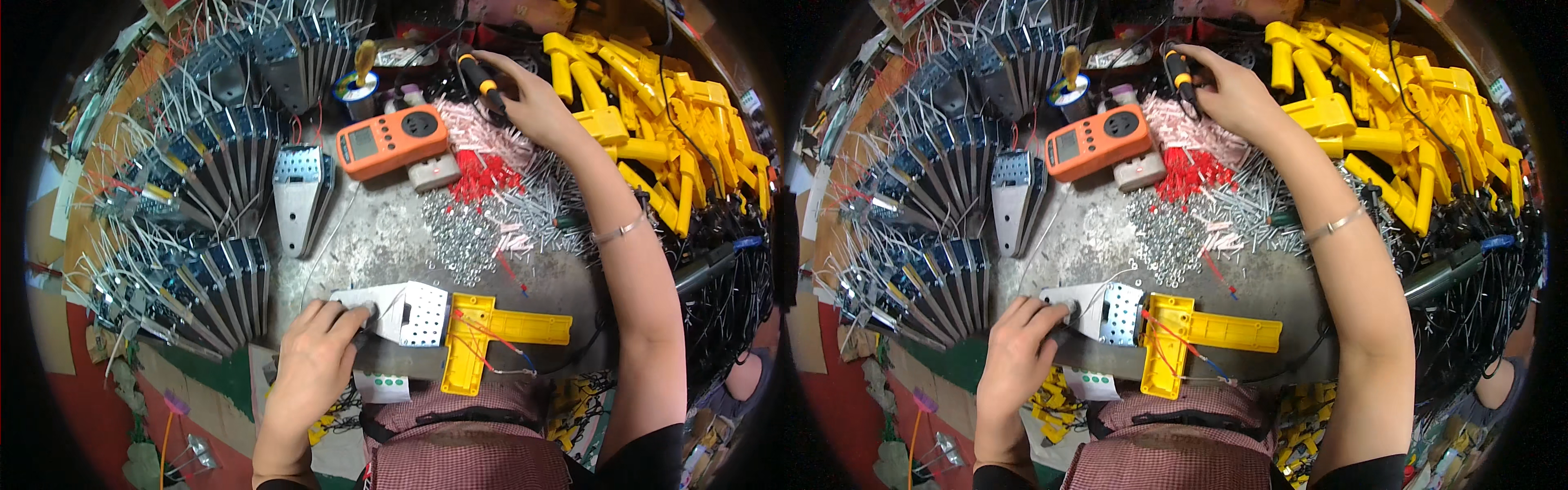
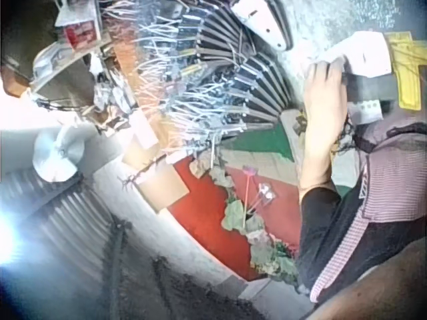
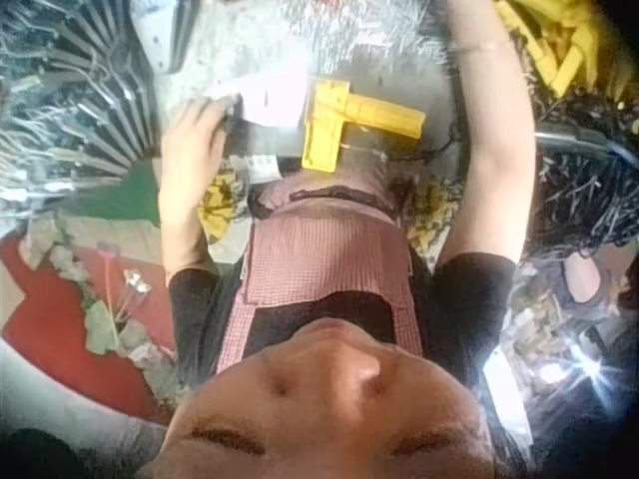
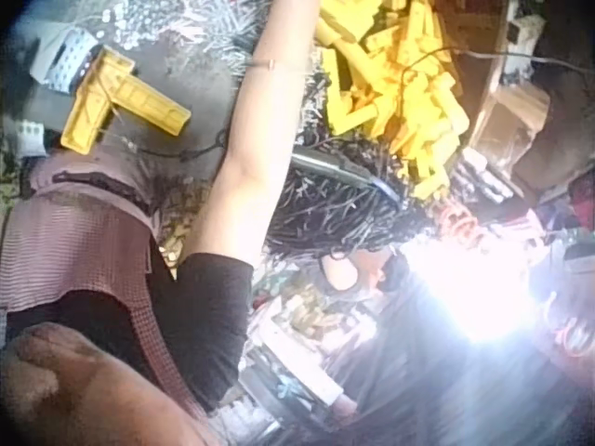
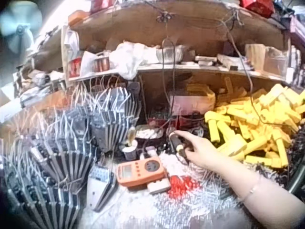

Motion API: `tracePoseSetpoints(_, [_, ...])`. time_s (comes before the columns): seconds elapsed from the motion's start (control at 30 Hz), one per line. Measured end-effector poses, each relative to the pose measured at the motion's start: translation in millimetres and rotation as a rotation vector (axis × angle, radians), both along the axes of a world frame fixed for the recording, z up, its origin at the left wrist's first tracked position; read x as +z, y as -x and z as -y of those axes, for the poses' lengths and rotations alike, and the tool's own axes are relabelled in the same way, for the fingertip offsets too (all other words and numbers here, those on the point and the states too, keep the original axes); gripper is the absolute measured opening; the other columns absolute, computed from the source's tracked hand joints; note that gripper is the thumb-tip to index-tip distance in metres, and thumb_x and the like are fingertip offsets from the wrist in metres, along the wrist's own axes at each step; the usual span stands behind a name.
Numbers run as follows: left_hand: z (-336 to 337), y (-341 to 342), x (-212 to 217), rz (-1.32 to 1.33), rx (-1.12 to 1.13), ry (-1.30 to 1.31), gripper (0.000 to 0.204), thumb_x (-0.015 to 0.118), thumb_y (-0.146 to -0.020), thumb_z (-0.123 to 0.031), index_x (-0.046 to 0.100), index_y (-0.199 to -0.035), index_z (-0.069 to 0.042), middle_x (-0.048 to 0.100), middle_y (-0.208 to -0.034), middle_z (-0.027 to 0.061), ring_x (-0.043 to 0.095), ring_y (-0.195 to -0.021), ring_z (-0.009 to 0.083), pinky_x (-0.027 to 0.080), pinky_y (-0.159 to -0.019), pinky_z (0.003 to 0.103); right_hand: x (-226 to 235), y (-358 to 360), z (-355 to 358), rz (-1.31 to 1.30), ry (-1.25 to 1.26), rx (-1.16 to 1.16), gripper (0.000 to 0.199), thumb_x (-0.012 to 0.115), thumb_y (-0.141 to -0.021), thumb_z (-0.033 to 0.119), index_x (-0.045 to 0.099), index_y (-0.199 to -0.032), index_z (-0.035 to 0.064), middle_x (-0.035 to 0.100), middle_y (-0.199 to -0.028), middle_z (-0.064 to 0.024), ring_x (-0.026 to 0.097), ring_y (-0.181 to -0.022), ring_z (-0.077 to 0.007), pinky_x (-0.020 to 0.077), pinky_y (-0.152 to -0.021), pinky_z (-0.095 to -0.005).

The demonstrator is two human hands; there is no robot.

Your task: The person assembles wires and metal plates into a yellow plastic housing at a workbench, soldering the connections with a soldering iron and securing them with screws using an electric screwdriver.

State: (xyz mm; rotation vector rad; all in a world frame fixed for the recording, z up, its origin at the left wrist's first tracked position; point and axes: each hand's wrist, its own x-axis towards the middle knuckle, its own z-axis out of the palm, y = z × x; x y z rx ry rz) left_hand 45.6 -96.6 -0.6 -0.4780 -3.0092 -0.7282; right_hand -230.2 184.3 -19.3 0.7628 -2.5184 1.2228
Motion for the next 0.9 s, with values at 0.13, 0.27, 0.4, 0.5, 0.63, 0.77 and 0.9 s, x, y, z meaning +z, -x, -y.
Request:
tracePoseSetpoints(0.13, [-13.6,6.6,7.4,-0.041,0.039,-0.050,0.037,0.063,-0.065,0.006,0.063,-0.102,0.000,0.059,-0.091,0.0143,0.058,-0.088,0.0344,0.048,-0.075,0.042,-4.3,9.6,3.9,-0.141,-0.129,-0.101,0.046,0.072,-0.085,0.033,0.056,-0.125,0.0171,0.068,-0.096,-0.0162,0.067,-0.088,-0.0303,0.0519,-0.077,-0.0357])
tracePoseSetpoints(0.27, [-35.0,16.6,-10.5,-0.070,0.021,-0.016,0.039,0.067,-0.070,-0.003,0.060,-0.109,-0.006,0.059,-0.091,0.0100,0.059,-0.089,0.0301,0.050,-0.074,0.041,8.4,0.9,-12.4,-0.154,0.125,0.044,0.030,0.068,-0.091,0.021,0.061,-0.116,0.0071,0.064,-0.098,0.0002,0.058,-0.088,-0.0071,0.0468,-0.080,-0.0218])
tracePoseSetpoints(0.4, [-38.3,21.1,-17.6,-0.061,0.032,-0.047,0.035,0.061,-0.069,0.004,0.059,-0.103,-0.004,0.060,-0.089,0.0140,0.061,-0.084,0.0364,0.049,-0.073,0.044,60.1,-58.4,-42.6,-0.210,0.085,-0.191,0.024,0.066,-0.091,0.013,0.063,-0.113,0.0051,0.063,-0.099,-0.0019,0.059,-0.092,-0.0084,0.0482,-0.082,-0.0225])
tracePoseSetpoints(0.5, [-31.4,20.0,-2.6,-0.102,0.101,-0.142,0.036,0.053,-0.068,0.011,0.062,-0.101,-0.002,0.058,-0.088,0.0153,0.060,-0.079,0.0353,0.049,-0.069,0.038,82.1,-115.1,-80.8,-0.396,0.147,-0.152,0.022,0.062,-0.093,0.011,0.062,-0.113,0.0032,0.060,-0.111,-0.0082,0.060,-0.095,-0.0149,0.0480,-0.088,-0.0275])
tracePoseSetpoints(0.63, [-43.1,17.5,15.3,-0.225,-0.070,-0.344,0.035,0.063,-0.067,0.008,0.069,-0.098,-0.007,0.055,-0.084,0.0101,0.058,-0.070,0.0293,0.046,-0.058,0.038,77.5,-172.5,-104.3,-0.556,0.015,-0.001,0.017,0.053,-0.097,0.011,0.063,-0.109,0.0027,0.064,-0.096,-0.0068,0.060,-0.079,-0.0114,0.0480,-0.069,-0.0211])
tracePoseSetpoints(0.77, [-63.6,19.9,21.5,-0.212,-0.208,-0.330,0.035,0.059,-0.063,0.012,0.072,-0.091,-0.004,0.057,-0.081,0.0117,0.057,-0.071,0.0258,0.045,-0.061,0.032,80.2,-216.3,-76.3,0.292,0.679,-0.136,0.032,0.056,-0.090,0.032,0.055,-0.085,0.0001,0.047,-0.065,0.0003,0.032,-0.044,-0.0012,0.0237,-0.042,-0.0175])
tracePoseSetpoints(0.9, [-76.9,21.4,17.8,-0.272,-0.246,-0.326,0.030,0.064,-0.065,0.008,0.073,-0.091,-0.006,0.056,-0.077,0.0108,0.057,-0.069,0.0262,0.044,-0.059,0.033,72.5,-226.7,-70.2,0.311,0.708,-0.231,0.031,0.056,-0.089,0.031,0.055,-0.082,0.0015,0.044,-0.060,0.0027,0.031,-0.042,-0.0009,0.0229,-0.041,-0.0171])
